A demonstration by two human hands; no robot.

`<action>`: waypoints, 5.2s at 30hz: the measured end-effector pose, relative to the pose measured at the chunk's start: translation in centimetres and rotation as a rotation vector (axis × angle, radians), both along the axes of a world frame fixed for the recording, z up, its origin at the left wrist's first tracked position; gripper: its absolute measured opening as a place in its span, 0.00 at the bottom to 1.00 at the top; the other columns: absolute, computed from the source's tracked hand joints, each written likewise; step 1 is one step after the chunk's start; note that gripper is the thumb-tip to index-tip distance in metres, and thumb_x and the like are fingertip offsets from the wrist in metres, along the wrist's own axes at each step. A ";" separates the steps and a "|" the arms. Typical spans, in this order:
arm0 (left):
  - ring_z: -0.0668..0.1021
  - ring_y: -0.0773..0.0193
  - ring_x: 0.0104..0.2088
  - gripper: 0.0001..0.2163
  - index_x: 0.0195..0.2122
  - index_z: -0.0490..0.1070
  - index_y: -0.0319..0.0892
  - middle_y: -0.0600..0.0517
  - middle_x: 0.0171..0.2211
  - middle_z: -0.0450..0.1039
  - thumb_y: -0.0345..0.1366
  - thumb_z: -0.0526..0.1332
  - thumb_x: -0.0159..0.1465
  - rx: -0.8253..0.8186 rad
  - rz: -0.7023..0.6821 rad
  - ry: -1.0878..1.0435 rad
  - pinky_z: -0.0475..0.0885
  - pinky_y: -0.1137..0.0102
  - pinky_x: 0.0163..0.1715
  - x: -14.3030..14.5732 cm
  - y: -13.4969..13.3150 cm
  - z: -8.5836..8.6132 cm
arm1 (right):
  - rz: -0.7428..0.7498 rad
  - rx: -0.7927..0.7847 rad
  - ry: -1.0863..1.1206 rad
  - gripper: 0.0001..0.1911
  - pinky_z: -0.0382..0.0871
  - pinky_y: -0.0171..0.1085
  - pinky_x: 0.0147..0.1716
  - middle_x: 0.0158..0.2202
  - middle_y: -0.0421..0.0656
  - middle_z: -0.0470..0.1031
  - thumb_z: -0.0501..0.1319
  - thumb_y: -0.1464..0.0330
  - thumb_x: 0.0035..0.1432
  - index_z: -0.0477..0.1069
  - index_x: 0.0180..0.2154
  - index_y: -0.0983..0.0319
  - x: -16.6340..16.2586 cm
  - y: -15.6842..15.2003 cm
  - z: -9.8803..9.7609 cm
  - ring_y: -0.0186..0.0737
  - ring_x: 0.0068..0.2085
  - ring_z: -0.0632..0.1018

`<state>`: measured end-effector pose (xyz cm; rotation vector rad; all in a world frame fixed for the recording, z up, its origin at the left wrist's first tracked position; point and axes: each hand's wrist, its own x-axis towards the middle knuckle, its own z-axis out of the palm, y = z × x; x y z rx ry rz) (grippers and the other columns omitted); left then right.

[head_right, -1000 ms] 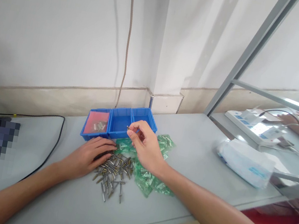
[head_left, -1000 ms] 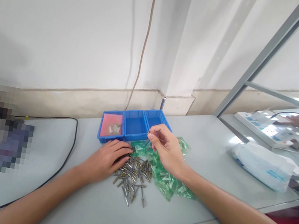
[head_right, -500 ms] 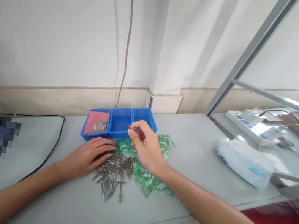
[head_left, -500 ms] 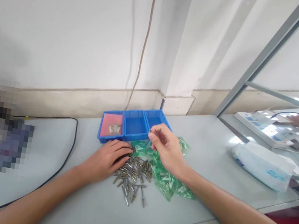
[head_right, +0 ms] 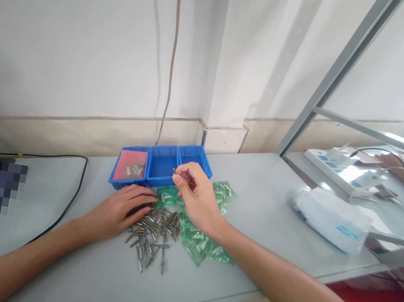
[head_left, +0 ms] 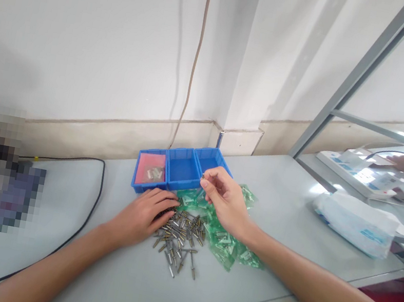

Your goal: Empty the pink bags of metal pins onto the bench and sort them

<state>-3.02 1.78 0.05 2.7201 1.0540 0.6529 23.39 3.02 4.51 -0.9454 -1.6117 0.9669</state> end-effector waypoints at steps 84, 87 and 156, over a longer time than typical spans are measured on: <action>0.80 0.52 0.51 0.17 0.59 0.74 0.43 0.44 0.54 0.79 0.47 0.58 0.77 0.138 0.096 0.056 0.75 0.56 0.52 -0.2 0.0 0.0 | 0.020 -0.011 -0.008 0.07 0.68 0.38 0.31 0.38 0.38 0.75 0.63 0.61 0.72 0.72 0.41 0.56 0.0 0.1 -0.2 0.35 0.29 0.72; 0.80 0.50 0.52 0.20 0.60 0.73 0.43 0.43 0.55 0.78 0.51 0.61 0.75 0.142 0.091 0.049 0.75 0.55 0.53 -0.3 0.0 -0.1 | 0.019 -0.007 -0.006 0.07 0.68 0.38 0.31 0.38 0.39 0.75 0.63 0.60 0.72 0.72 0.41 0.56 0.0 0.0 -0.2 0.35 0.29 0.73; 0.78 0.56 0.50 0.13 0.59 0.72 0.46 0.46 0.51 0.78 0.32 0.55 0.78 0.054 0.048 -0.044 0.75 0.59 0.52 -0.2 0.2 -0.2 | -0.014 0.038 -0.083 0.10 0.69 0.39 0.32 0.42 0.42 0.77 0.60 0.57 0.75 0.75 0.45 0.56 0.0 -0.3 0.1 0.36 0.30 0.74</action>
